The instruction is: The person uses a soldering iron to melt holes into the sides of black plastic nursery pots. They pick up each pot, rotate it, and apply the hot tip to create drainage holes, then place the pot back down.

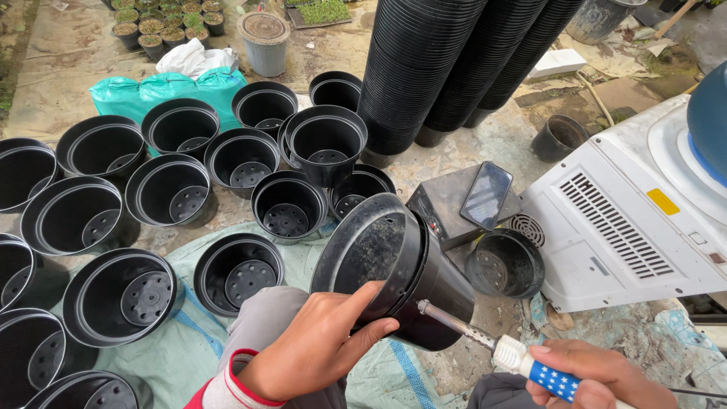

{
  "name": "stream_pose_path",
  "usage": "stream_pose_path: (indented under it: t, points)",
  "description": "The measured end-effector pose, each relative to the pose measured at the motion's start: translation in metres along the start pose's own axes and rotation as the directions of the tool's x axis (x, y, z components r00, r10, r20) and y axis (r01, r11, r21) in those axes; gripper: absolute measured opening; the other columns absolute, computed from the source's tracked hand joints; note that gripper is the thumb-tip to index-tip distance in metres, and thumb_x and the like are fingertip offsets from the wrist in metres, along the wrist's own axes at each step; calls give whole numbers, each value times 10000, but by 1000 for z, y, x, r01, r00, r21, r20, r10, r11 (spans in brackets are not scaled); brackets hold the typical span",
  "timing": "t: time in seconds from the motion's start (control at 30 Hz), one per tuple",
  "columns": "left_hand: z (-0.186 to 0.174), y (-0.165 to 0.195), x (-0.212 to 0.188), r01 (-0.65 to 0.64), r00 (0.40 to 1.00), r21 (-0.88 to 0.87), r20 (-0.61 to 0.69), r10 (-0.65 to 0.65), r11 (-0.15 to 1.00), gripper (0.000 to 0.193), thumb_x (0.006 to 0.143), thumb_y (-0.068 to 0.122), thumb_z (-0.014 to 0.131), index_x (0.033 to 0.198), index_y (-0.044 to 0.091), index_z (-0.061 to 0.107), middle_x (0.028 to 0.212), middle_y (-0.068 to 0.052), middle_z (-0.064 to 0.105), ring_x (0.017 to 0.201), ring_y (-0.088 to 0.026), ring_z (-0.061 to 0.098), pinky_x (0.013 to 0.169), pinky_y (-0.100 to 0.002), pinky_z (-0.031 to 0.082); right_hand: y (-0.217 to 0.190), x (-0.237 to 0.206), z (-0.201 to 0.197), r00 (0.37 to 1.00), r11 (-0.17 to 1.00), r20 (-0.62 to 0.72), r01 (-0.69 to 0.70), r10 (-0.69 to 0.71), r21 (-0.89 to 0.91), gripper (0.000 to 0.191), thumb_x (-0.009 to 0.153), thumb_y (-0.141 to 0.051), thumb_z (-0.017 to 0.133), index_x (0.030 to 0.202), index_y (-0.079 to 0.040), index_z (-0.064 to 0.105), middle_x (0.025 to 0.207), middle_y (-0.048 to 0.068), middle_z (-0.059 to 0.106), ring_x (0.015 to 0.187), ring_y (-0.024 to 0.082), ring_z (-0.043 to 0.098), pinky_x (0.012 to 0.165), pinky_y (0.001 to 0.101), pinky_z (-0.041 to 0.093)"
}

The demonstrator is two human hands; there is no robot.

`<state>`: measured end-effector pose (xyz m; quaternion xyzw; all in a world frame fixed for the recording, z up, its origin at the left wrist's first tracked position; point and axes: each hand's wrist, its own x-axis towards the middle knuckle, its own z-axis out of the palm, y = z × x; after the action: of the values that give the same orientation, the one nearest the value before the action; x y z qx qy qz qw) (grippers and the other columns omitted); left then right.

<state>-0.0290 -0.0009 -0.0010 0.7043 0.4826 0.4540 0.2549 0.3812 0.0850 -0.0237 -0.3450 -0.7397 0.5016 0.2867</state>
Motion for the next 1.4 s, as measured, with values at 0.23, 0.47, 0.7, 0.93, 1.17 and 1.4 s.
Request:
stream_pose_path:
  t: [0.23, 0.47, 0.7, 0.93, 1.17, 1.4]
  points:
    - [-1, 2, 0, 34, 999, 14, -5, -34, 999, 373, 950, 180, 726, 1196, -59, 581, 633, -187, 616, 568, -383, 608, 504, -454, 417, -20, 25, 26, 949, 902, -1, 301, -317, -310, 335, 1047, -290, 615, 1219, -15, 700, 924, 88, 746, 821, 159, 698, 764, 295, 670]
    - [8, 5, -7, 258, 933, -278, -177, -313, 925, 411, 938, 163, 721, 1275, -43, 608, 802, -164, 739, 619, -243, 666, 578, -352, 503, -49, 78, 65, 682, 858, -600, 514, -417, -12, 639, 977, -394, 661, 1413, 20, 445, 1319, 181, 620, 1205, 254, 598, 1030, 386, 464]
    - [17, 1, -16, 122, 935, -552, -215, -282, 825, 420, 994, 157, 637, 1351, -62, 596, 1069, -108, 795, 965, -137, 718, 854, -300, 557, -54, 102, 113, 963, 894, -249, 21, 102, 448, 1059, 744, -345, 846, 1568, -21, 265, 1473, 216, 501, 1407, 312, 473, 1161, 472, 308]
    - [20, 3, -11, 63, 870, -751, -282, -405, 658, 429, 998, 132, 615, 1361, -97, 593, 1145, -94, 726, 1042, -133, 658, 928, -296, 519, -64, 106, 105, 935, 921, -311, -38, 170, 388, 1084, 620, -216, 812, 1557, -49, 291, 1416, 202, 496, 1359, 303, 514, 1134, 472, 359]
    - [-32, -50, -6, 108, 859, -412, -420, -294, 905, 375, 998, 190, 618, 1283, -54, 633, 1111, -44, 747, 1004, -86, 640, 897, -253, 512, -61, 110, 61, 854, 654, -503, 457, -133, 603, 809, 921, -464, 757, 1529, -60, 409, 1499, 124, 482, 1460, 312, 475, 1218, 536, 364]
    - [24, -189, -5, 385, 921, -157, 126, -368, 909, 445, 908, 310, 753, 1211, -6, 672, 1041, -124, 761, 945, -162, 715, 797, -326, 567, -61, 120, 66, 849, 518, -502, 358, 166, 777, 703, 912, -593, 624, 1467, -180, 500, 1499, 72, 531, 1377, 328, 490, 1135, 570, 376]
